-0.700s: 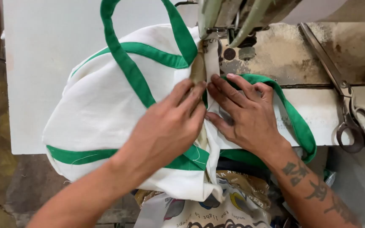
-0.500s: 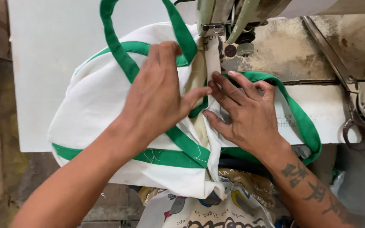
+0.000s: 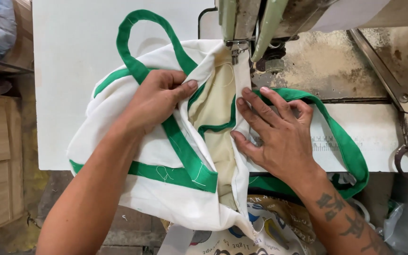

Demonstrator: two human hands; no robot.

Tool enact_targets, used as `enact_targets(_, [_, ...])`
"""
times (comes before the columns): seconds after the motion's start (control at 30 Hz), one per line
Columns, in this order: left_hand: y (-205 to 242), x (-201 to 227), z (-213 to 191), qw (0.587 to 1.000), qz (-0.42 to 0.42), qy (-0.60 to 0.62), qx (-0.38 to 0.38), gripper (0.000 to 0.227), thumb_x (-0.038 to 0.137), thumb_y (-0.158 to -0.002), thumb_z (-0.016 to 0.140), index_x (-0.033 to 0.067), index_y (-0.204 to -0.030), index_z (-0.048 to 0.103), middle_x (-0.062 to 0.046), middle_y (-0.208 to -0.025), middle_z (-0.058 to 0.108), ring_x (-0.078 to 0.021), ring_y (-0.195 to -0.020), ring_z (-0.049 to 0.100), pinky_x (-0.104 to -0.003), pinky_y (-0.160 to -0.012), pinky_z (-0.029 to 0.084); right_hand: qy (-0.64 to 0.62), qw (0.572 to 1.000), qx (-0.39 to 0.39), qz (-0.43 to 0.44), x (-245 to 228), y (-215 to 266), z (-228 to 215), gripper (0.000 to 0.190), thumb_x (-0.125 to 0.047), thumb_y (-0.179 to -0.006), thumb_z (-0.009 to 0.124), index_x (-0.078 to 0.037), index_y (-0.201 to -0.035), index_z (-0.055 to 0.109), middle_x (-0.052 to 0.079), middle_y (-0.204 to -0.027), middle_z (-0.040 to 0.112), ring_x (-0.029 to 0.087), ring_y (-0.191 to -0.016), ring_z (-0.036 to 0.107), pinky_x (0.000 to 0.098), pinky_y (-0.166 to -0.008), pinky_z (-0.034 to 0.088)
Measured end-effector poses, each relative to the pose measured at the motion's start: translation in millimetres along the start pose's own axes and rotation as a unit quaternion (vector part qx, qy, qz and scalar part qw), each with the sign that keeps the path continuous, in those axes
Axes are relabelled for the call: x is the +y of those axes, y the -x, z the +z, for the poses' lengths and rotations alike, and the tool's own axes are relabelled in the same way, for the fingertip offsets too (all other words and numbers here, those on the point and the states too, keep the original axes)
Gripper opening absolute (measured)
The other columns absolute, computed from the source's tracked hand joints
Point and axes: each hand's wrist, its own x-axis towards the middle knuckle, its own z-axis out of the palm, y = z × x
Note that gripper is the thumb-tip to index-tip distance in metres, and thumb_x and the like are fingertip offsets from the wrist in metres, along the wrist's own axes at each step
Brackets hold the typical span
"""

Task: Sewing straps and seams on a white and green tote bag using an industrial sewing machine and trimming threads with scissors.

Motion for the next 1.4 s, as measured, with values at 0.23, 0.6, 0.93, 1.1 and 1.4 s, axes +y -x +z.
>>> enact_targets(0.23, [28.1,32.2,3.4,0.994,-0.021,-0.105,0.023,0.034,0.034,-0.096,0.082,0.0112,-0.120,0.073,0.005,-0.080,0.082,-0.0052,-0.071,0.064,-0.025,-0.070,0.052,0.002,1.000,-0.004,0.003,0.4,0.2,-0.8,0.062,-0.048,-0.106,0.081,-0.025,-0.161,0.063,-0.007,-0.172,0.052,0.029,-0.151,0.060,0.0547,-0.108,0.038])
enact_targets(0.6, [10.1,-10.3,25.6,0.605,0.602,-0.521,0.023,0.027,0.025,-0.114,0.065,0.0041,-0.115,0.082,-0.009,-0.121,0.082,-0.0283,-0.129,0.065,-0.049,-0.130,0.039,0.004,1.000,-0.024,0.004,-3.0,0.2,-0.8,0.060,-0.049,-0.108,0.080,-0.025,-0.161,0.064,-0.007,-0.172,0.052,0.029,-0.153,0.059,0.0536,-0.111,0.036])
enact_targets(0.93, [9.9,-28.6,31.7,0.608,0.580,-0.537,0.071,0.042,0.033,-0.119,0.057,0.0024,-0.139,0.077,-0.015,-0.134,0.079,-0.0318,-0.128,0.068,-0.048,-0.131,0.039,-0.008,0.999,-0.036,-0.018,-2.9,-2.0,-1.1,0.055,-0.045,-0.110,0.078,-0.022,-0.159,0.066,-0.001,-0.171,0.054,0.030,-0.156,0.056,0.0526,-0.111,0.035])
enact_targets(1.1, [13.3,-32.0,41.8,0.591,0.568,-0.563,0.107,0.041,0.026,-0.119,0.053,0.0001,-0.140,0.075,-0.017,-0.136,0.076,-0.0327,-0.125,0.069,-0.046,-0.131,0.041,-0.003,0.999,-0.037,-0.012,-5.1,1.4,0.9,0.059,-0.045,-0.110,0.079,-0.022,-0.162,0.062,-0.001,-0.173,0.051,0.029,-0.159,0.053,0.0553,-0.116,0.036])
enact_targets(1.4, [14.2,-22.1,40.8,0.689,0.572,-0.441,0.061,0.035,0.023,-0.114,0.061,-0.0044,-0.124,0.079,-0.019,-0.122,0.080,-0.0353,-0.117,0.071,-0.051,-0.127,0.042,0.021,0.998,-0.047,-0.028,-2.2,-3.2,-6.2,0.061,-0.050,-0.109,0.079,-0.026,-0.162,0.062,-0.003,-0.172,0.053,0.027,-0.156,0.056,0.0538,-0.110,0.036])
